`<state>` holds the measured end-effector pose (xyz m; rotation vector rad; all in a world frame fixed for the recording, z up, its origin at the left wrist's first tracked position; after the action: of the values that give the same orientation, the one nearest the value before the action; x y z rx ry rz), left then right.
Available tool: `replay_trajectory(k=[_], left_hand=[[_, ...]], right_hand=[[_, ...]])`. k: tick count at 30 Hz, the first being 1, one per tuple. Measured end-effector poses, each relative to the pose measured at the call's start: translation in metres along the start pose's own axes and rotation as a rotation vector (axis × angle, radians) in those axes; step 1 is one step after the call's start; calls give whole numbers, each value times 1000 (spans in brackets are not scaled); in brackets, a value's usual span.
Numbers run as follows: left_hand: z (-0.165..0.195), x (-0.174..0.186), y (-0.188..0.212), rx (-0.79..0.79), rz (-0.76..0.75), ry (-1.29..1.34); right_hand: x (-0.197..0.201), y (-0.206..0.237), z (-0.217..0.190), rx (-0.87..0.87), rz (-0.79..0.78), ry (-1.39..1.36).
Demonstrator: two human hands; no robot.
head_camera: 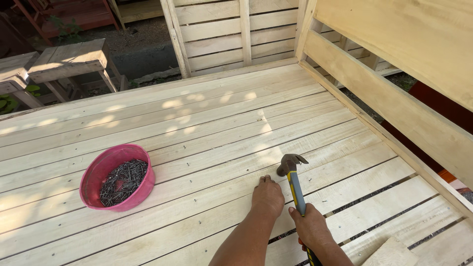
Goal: The person hammers nails into the wooden slats of an outdoor wooden frame structure. They repeatedly pick nails one at a time from a pink bowl, position each nail on a slat, and drive it in with a claw hammer, working across different spots on the surface.
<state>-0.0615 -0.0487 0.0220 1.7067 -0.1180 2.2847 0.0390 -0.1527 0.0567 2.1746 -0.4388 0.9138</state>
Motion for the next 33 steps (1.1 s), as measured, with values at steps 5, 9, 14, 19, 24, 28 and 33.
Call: replay_trajectory(k=[5,9,14,19,24,28,33], left_hand=[[-63,36,43,94,-22,63],[-163,68,63,119,-31,-140],[-299,98,133,329,417,109],[-329,65,189,252,219,-214],[-329,82,196,297,177,-215],[-332,102,210,355,125,-186],[-338,115,217,432,90,-135]], right_hand=[[-7,14,-9,-5,-7,-5],[-20,34,-21,14,-53,80],[-66,65,-43,96,-80,28],[-125,78,-58,130,-190,-144],[-152,72,-63,58,-253,-245],[-162,71,-66,31,-194,-338],[-173,72,-77,51,-67,-172]])
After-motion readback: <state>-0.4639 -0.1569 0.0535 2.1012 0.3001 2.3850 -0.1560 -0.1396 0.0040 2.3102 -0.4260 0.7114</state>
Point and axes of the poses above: each hand's wrist, its own y-axis away from the middle knuckle, its own x-axis out of the back of the hand, z = x × y, the point moved 6 cm from there along -y, towards the middle knuckle, and after that the axes turned 13 degrees about z, right-handed, at the moved point
